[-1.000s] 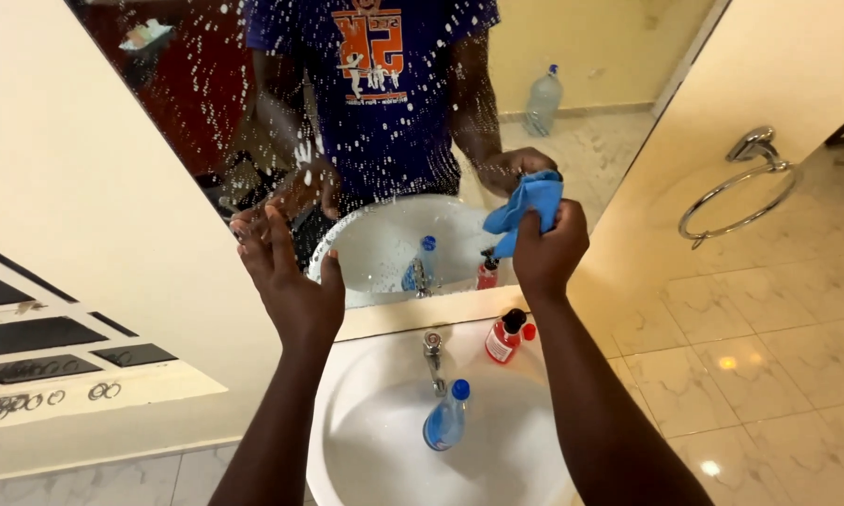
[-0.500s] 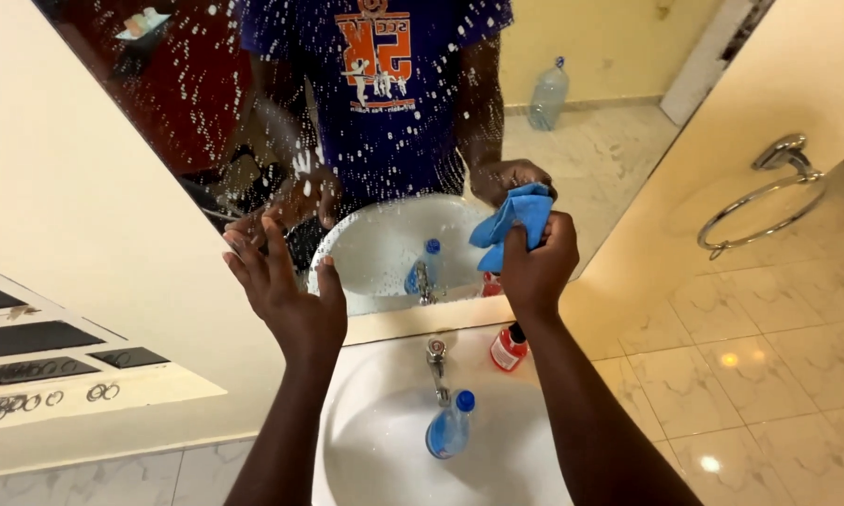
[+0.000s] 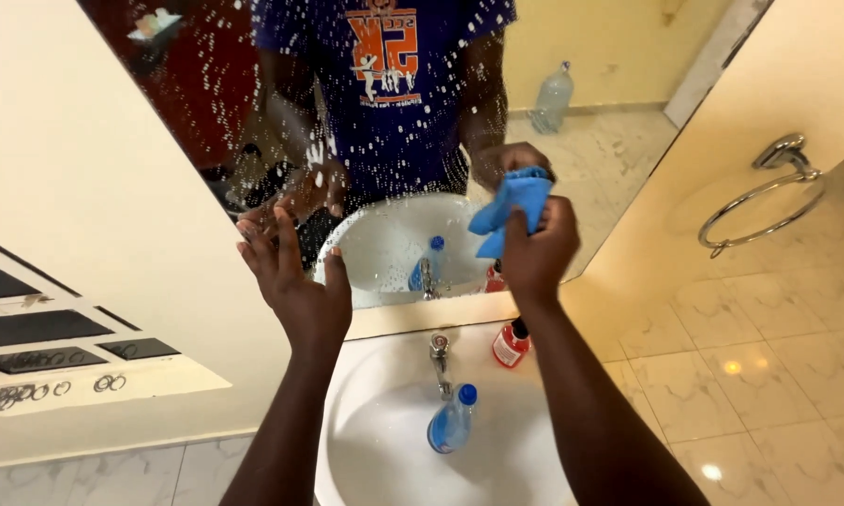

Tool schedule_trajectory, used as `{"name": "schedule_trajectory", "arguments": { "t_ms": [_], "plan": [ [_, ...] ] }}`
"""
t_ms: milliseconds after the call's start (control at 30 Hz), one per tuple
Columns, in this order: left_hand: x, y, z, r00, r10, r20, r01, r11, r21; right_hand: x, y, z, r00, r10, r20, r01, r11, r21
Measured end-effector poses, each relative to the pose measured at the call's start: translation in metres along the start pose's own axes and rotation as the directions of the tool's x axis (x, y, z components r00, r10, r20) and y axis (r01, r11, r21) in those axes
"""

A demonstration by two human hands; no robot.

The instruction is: Cleaning a wall-mounted mirror over a sink using a cleaning cloth.

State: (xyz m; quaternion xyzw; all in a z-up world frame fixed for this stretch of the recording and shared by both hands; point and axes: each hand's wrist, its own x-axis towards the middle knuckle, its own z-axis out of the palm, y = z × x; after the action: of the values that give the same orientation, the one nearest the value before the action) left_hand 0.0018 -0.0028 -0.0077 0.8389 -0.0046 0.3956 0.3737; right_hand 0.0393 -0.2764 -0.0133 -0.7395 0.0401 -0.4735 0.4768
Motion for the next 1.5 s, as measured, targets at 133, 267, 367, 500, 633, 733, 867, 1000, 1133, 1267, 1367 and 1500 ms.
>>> {"name": "schedule_trajectory", "arguments": {
  "t_ms": [133, 267, 367, 500, 633, 733, 867, 1000, 1133, 1267, 1367, 1500],
  "plan": [
    [-0.001, -0.003, 0.0, 0.999, 0.037, -0.009, -0.037, 0.999, -0.004, -0.009, -0.024, 0.011, 0.965, -0.251, 0.077, 0.26, 0.957, -0.127],
    [0.004, -0.006, -0.005, 0.999, -0.021, 0.04, 0.021, 1.0, 0.007, 0.002, -0.015, -0.001, 0.991, -0.135, 0.015, 0.136, 0.989, -0.063],
    [0.001, -0.009, -0.007, 0.998, -0.023, 0.059, 0.022, 1.0, 0.011, 0.013, -0.008, -0.01, 0.987, -0.129, -0.094, 0.117, 0.985, -0.124],
    [0.003, -0.004, -0.005, 0.998, -0.03, 0.052, 0.031, 0.999, -0.024, 0.005, -0.002, -0.008, 0.928, -0.373, -0.011, 0.364, 0.913, -0.183],
    [0.003, -0.006, -0.009, 0.996, -0.048, 0.072, 0.049, 0.999, -0.012, 0.0, 0.001, -0.014, 0.971, -0.228, 0.064, 0.235, 0.962, -0.135],
    [0.002, -0.013, -0.009, 0.997, 0.014, 0.077, -0.014, 1.0, 0.004, 0.005, 0.001, -0.016, 0.994, -0.093, -0.06, 0.081, 0.98, -0.18],
    [0.005, -0.007, -0.012, 0.995, -0.016, 0.098, 0.016, 1.0, -0.005, 0.001, -0.008, -0.012, 0.986, -0.169, 0.009, 0.168, 0.974, -0.153],
    [0.005, -0.001, -0.014, 0.986, -0.089, 0.141, 0.093, 0.995, -0.02, 0.003, -0.014, -0.016, 0.997, 0.004, 0.079, 0.004, 0.995, -0.096],
    [0.005, -0.006, -0.012, 0.992, -0.048, 0.121, 0.049, 0.999, -0.006, -0.001, -0.015, -0.011, 0.998, -0.037, 0.045, 0.04, 0.996, -0.074],
    [0.005, -0.006, -0.013, 0.992, -0.053, 0.114, 0.053, 0.999, 0.002, -0.003, -0.014, -0.011, 0.998, -0.039, 0.055, 0.042, 0.997, -0.064],
    [0.005, -0.005, -0.012, 0.992, -0.059, 0.113, 0.061, 0.998, -0.014, -0.002, -0.015, -0.009, 0.998, -0.017, 0.055, 0.02, 0.999, -0.049],
    [0.004, -0.003, -0.011, 0.993, -0.057, 0.102, 0.06, 0.998, -0.026, -0.004, -0.016, -0.007, 0.993, 0.097, 0.061, -0.098, 0.995, 0.009]
  ]
}}
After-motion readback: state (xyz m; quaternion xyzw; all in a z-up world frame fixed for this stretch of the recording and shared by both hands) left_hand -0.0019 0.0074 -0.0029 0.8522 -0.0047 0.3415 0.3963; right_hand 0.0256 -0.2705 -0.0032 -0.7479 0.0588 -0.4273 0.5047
